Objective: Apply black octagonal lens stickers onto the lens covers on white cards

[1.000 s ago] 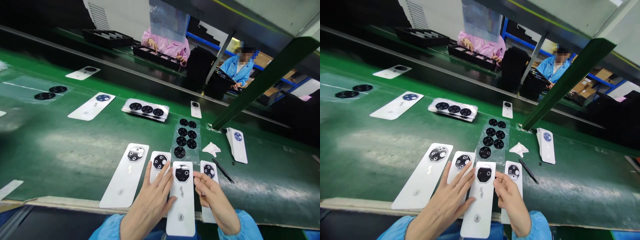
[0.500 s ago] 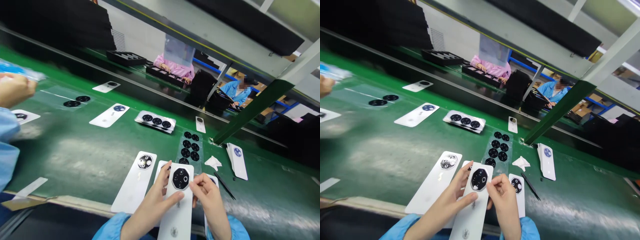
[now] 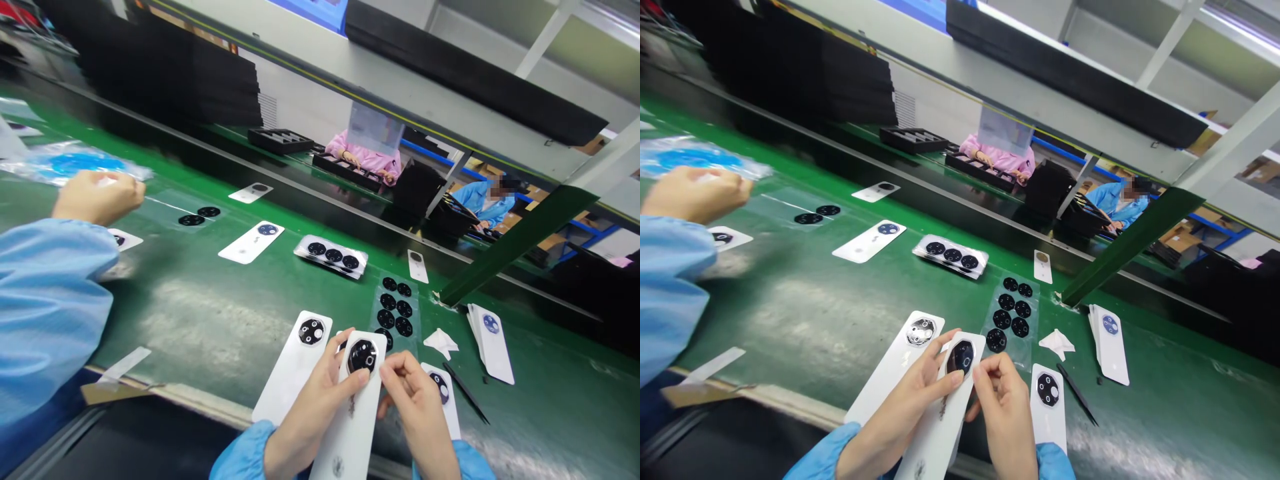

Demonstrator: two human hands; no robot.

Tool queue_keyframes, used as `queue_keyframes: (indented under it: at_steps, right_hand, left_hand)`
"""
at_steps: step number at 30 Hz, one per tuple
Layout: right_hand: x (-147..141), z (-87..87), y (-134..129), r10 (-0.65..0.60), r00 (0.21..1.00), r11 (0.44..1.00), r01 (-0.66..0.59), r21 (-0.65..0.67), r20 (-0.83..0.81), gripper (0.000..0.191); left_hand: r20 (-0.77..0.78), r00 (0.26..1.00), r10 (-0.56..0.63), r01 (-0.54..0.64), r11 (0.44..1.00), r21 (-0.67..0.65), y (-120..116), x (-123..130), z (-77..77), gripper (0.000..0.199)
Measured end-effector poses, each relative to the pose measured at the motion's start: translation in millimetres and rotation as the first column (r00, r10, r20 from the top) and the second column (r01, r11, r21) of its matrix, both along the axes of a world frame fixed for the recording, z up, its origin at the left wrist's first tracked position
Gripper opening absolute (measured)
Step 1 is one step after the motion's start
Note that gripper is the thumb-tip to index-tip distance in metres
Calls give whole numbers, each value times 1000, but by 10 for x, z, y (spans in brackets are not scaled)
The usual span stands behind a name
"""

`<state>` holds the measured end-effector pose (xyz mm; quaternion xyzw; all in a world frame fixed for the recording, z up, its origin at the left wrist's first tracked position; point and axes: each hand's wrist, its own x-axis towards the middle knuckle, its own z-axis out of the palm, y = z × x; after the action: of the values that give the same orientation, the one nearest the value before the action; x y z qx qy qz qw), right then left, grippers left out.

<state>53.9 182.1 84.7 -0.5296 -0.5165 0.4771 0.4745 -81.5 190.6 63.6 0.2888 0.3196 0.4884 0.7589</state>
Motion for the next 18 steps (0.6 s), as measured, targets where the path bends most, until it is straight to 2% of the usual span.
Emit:
queue_keyframes:
  at_steps: [4, 7, 11, 14, 18]
  right_hand:
    - [-7, 30, -11, -1, 1000, 1000, 1, 1, -10, 36]
    - [-11, 61, 19, 21, 998, 998, -23, -53, -51, 34]
    - [21, 51, 101, 84, 993, 989, -93, -113, -80, 36]
    - [51, 11, 139, 77, 996, 991, -82, -110, -50, 36]
    - [46, -22, 138, 52, 999, 993, -52, -107, -3, 39]
  left_hand:
    - [17, 1000, -16, 16, 1000, 6, 6, -17, 12, 72]
    - [-6, 999, -42, 42, 999, 29, 3, -29, -4, 71]
    - [-151, 988, 17, 10, 983, 182, -12, -47, -49, 70]
    - [-301, 950, 78, 23, 947, 319, -16, -62, -84, 68]
    - [-348, 929, 124, 31, 913, 407, 5, -49, -156, 69]
